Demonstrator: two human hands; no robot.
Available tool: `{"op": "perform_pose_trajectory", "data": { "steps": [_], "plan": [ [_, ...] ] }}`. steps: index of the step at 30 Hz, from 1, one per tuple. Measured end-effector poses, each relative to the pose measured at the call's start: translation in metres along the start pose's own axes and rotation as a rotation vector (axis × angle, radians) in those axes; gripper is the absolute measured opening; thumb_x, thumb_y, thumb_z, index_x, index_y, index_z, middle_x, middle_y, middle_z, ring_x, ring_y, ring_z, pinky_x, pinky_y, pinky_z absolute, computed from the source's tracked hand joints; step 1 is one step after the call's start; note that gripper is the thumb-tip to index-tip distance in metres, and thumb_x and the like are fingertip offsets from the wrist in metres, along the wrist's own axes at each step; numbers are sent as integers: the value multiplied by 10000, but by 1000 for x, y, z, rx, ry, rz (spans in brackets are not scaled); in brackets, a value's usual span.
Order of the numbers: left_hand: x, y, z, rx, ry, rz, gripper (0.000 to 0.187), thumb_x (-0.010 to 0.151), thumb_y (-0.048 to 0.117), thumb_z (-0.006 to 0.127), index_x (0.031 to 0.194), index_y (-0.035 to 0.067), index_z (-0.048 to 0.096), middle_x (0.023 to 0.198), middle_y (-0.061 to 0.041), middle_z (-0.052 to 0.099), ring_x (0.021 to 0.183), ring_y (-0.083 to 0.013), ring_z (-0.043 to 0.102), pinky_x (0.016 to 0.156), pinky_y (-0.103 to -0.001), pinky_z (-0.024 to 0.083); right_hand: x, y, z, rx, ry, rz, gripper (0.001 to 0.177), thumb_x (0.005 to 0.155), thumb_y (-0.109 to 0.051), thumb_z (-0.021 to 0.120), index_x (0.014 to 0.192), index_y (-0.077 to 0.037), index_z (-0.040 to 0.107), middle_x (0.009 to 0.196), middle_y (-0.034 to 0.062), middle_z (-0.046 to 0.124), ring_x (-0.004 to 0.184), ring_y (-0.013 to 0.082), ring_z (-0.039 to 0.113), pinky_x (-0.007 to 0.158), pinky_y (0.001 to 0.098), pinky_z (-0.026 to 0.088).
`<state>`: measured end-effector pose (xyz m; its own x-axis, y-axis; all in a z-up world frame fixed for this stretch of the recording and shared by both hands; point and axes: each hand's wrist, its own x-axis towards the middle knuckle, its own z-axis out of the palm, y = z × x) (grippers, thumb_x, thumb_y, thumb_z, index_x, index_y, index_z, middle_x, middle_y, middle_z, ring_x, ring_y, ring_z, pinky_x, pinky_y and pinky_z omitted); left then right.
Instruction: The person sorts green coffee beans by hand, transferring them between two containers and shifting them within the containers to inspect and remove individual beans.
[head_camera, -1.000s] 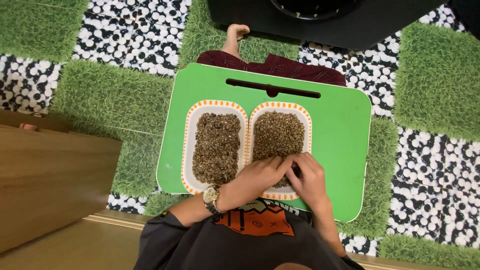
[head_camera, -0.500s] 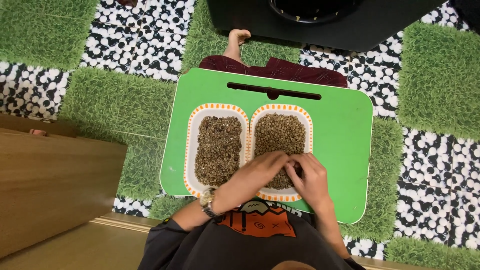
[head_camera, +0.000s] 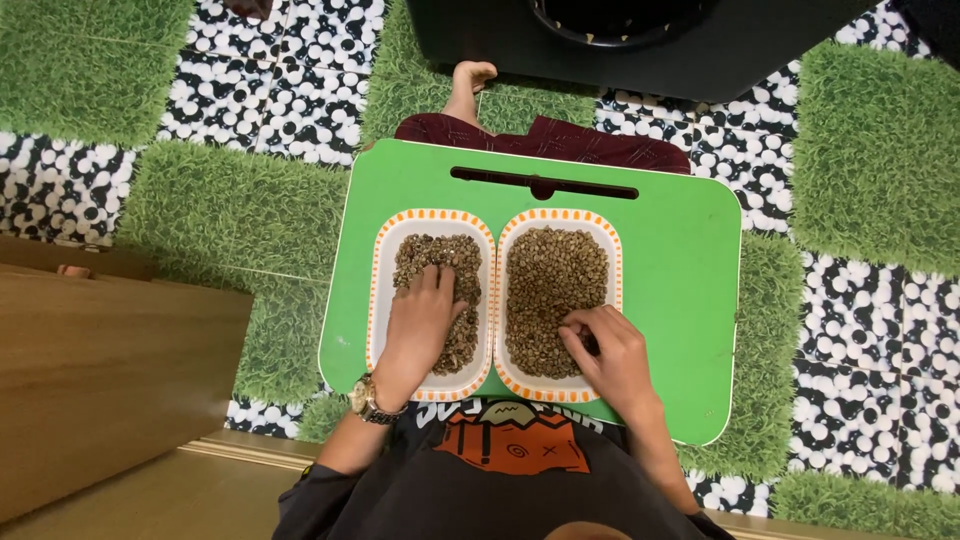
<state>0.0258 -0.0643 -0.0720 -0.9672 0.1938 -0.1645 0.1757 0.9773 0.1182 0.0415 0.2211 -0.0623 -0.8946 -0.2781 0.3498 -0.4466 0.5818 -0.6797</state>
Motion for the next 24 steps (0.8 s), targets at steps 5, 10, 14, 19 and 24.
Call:
{"op": "perform_pose_trajectory", "data": {
  "steps": [5, 10, 14, 19, 24],
  "plan": [
    [-1, 2, -8, 67, -18, 73, 324, 974, 222, 682, 1222, 19, 629, 1063, -182, 665, 951, -301, 733, 705, -393, 621, -2, 4, 2, -8, -7, -11, 70, 915, -159, 771, 941, -99, 744, 735, 52, 701, 702, 251, 682, 661, 354, 569],
    [-2, -1, -18, 36, -34, 107, 252, 953, 104, 693, 1193, 31, 666, 1090, -194, 670, 989, -304, 731, 729, -391, 621, -2, 3, 5, -7, -26, -21, 79, 915, -164, 772, 941, -95, 743, 732, 61, 702, 701, 259, 683, 659, 361, 566],
    [-6, -1, -33, 0, 21, 138, 171, 952, 65, 670, 1119, 46, 701, 975, -131, 658, 864, -249, 699, 647, -346, 556, 1, -3, 2, -8, -37, -37, 84, 915, -171, 772, 943, -100, 737, 733, 51, 696, 701, 253, 680, 662, 349, 566],
    [-9, 1, -46, -56, 67, 145, 125, 962, 74, 661, 1069, 58, 724, 936, -105, 657, 831, -222, 675, 634, -326, 524, 4, -7, 1, -16, -44, -44, 79, 926, -172, 763, 948, -102, 735, 737, 51, 698, 705, 247, 684, 665, 343, 567],
    [-10, 3, -58, -103, 54, 156, 137, 1014, 64, 600, 1057, 12, 719, 902, -118, 658, 742, -204, 654, 615, -300, 504, 5, -8, 1, -11, -52, -43, 71, 917, -150, 765, 948, -94, 734, 744, 54, 699, 709, 257, 686, 659, 353, 566]
  ]
}}
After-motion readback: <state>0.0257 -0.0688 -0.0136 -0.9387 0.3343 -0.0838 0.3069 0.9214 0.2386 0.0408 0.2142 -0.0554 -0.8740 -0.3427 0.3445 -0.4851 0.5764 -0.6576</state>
